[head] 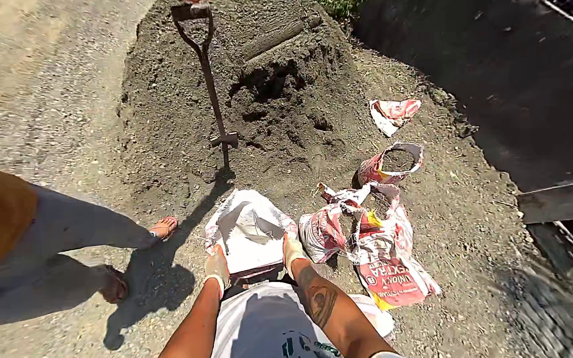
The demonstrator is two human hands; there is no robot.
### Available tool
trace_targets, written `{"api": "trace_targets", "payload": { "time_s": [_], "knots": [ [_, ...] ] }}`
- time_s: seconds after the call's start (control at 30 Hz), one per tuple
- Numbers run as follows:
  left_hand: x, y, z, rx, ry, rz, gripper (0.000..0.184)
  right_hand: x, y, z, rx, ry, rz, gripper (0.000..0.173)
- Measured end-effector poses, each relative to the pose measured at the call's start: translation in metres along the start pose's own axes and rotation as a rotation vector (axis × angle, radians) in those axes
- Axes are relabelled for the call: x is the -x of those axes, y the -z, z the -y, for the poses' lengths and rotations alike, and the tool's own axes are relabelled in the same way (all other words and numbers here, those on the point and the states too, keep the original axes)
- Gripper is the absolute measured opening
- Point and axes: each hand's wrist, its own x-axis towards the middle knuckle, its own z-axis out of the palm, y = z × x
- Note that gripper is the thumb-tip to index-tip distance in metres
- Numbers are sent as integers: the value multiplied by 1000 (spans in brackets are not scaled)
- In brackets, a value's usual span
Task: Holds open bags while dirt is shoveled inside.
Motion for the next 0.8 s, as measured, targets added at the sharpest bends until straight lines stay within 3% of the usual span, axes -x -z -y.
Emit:
{"api": "trace_targets", "payload": {
  "time_s": [0.8],
  "knots": [
    [0,-9,17,36,56,-45,63,-12,-7,-14,-138,-41,-9,61]
  ]
}}
